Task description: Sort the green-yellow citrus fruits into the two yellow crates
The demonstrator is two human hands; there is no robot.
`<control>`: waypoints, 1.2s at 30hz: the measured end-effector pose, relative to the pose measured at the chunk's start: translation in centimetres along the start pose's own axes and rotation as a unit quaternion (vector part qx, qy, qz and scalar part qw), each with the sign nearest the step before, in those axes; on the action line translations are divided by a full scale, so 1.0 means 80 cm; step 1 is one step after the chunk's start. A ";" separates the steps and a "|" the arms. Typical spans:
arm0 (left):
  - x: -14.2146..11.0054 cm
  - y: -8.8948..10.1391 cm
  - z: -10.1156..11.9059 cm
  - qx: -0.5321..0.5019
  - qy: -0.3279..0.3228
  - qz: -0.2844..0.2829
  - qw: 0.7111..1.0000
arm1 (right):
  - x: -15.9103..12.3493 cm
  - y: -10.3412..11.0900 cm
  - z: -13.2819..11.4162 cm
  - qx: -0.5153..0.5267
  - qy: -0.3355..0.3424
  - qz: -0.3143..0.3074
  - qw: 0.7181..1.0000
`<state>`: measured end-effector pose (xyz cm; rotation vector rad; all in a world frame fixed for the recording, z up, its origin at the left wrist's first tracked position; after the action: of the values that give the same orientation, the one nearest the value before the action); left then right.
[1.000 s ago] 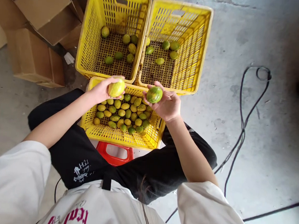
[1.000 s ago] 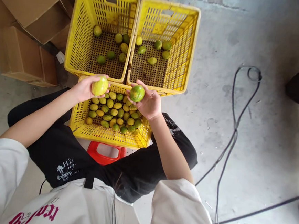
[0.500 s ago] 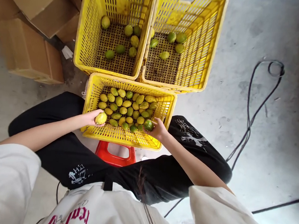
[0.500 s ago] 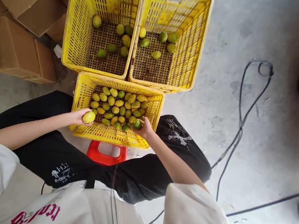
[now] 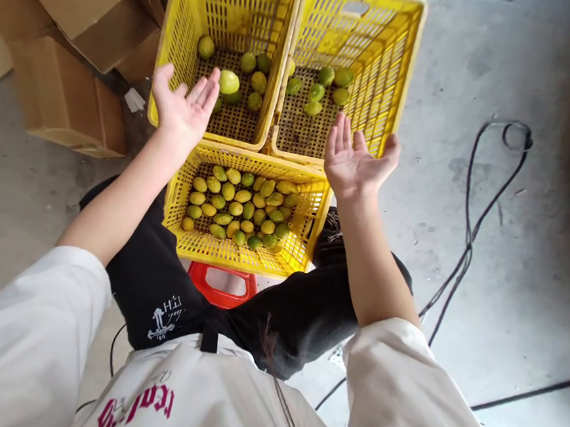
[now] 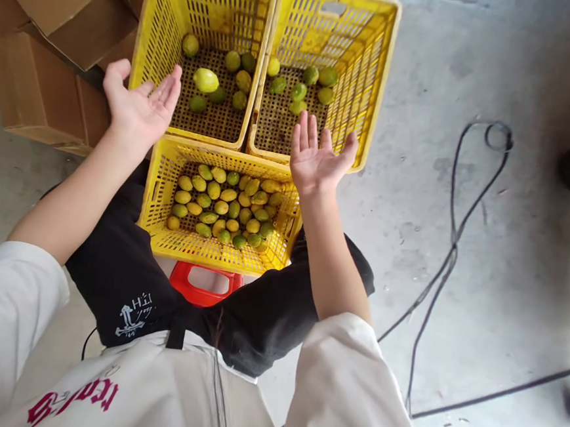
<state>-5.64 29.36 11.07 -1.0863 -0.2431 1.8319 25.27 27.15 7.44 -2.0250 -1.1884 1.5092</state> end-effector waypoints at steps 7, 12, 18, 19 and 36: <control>-0.023 -0.027 0.003 -0.018 -0.023 0.006 1.000 | 0.031 -0.002 0.015 -0.169 0.061 -0.119 0.977; -0.012 -0.024 -0.007 0.055 0.019 -0.016 0.998 | 0.035 -0.010 0.017 -0.243 0.087 -0.127 0.958; -0.030 -0.021 -0.019 0.009 0.021 0.004 1.000 | 0.012 -0.008 0.023 -0.246 0.035 -0.119 0.961; -0.031 -0.013 -0.021 0.020 0.026 -0.001 0.999 | 0.008 -0.004 0.021 -0.242 0.026 -0.115 0.963; -0.008 0.219 -0.066 0.240 0.165 0.106 0.951 | -0.007 0.173 0.034 -0.570 -0.148 -0.069 0.805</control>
<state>-12.58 18.23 -1.73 -1.0711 0.5129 1.7282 28.45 18.02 -2.87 -2.2134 -2.7956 1.1057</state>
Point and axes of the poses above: each hand's wrist, its own x-axis towards the middle knuckle, its own y-axis out of the back of the hand, z = x × y, the point moved 4 cm from there along x, towards the middle knuckle, and after that the axes turned 4 degrees about -x, right-handed, at the moved point
